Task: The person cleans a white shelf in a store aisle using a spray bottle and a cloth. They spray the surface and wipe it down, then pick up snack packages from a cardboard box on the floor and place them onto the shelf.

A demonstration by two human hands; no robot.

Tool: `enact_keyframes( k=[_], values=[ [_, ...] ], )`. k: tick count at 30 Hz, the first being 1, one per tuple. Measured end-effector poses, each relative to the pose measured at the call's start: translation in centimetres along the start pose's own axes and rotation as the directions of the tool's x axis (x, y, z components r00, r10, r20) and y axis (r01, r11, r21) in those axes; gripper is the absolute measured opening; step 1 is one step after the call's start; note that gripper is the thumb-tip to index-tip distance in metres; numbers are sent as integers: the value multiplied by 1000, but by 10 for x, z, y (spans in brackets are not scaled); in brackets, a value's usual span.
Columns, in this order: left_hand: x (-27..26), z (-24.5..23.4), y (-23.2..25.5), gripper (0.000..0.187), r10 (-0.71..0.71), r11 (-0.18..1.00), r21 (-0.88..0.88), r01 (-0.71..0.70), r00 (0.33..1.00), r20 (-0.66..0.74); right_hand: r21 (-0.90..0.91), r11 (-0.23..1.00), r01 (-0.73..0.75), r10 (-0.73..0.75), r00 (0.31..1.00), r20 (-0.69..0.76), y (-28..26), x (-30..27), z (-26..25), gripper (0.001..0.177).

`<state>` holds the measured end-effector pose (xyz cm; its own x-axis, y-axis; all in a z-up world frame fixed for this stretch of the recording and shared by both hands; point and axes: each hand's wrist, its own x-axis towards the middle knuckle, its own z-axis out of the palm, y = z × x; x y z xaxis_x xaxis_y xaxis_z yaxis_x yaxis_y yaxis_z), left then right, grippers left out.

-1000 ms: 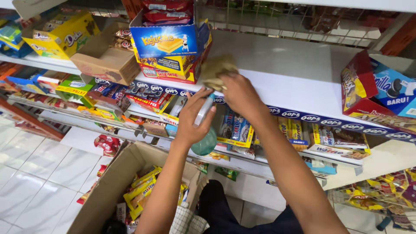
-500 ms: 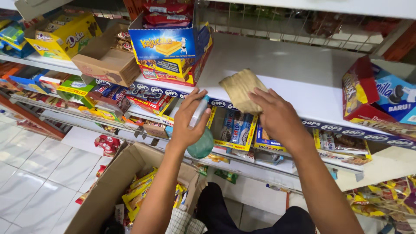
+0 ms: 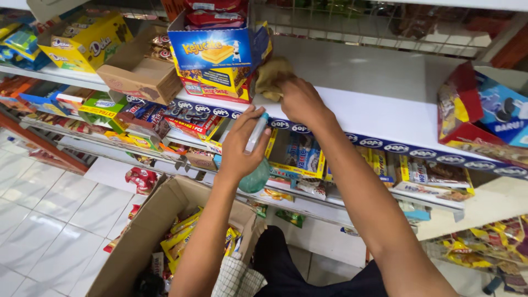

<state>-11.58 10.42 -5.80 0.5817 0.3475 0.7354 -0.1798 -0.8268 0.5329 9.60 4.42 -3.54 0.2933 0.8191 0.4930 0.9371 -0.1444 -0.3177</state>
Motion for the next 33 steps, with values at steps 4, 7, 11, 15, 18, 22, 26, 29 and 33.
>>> enact_keyframes(
  k=[4, 7, 11, 15, 18, 22, 26, 29, 33],
  values=[
    [-2, 0, 6, 21, 24, 997, 67, -24, 1000, -1, -112, 989, -93, 117, 967, 225, -7, -24, -36, 41],
    [0, 0, 8, 22, 64, 984, 167, -69, 997, 34, -39, 993, -115, 121, 965, 231, -12, -68, -72, 58],
    [2, 6, 9, 21, 85, 987, 130, -95, 993, 80, -130, 987, -90, 116, 971, 208, -21, -112, -94, 55],
    [4, 8, 4, 25, 62, 996, 64, -66, 996, 59, -81, 997, -17, 25, 995, 100, -26, -122, -86, 62],
    [4, 8, 1, 28, 18, 999, 46, -22, 997, 79, -5, 998, 61, -61, 996, 58, -26, -104, -72, 61],
    [6, 7, 0, 28, 13, 999, 46, -17, 996, 84, 68, 996, 52, -55, 998, 44, -13, -68, -51, 51],
    [5, 8, -1, 28, 6, 999, 41, -9, 996, 86, 72, 995, 65, -66, 998, 9, 8, -28, -24, 34],
    [1, 14, -3, 28, -20, 1000, 20, 19, 998, 56, 86, 996, -26, 30, 998, -51, 13, -12, -11, 33],
    [-12, 27, -5, 17, 20, 998, 67, -20, 1000, 3, 73, 991, -111, 108, 993, 44, 6, -23, -22, 38]
  ],
)
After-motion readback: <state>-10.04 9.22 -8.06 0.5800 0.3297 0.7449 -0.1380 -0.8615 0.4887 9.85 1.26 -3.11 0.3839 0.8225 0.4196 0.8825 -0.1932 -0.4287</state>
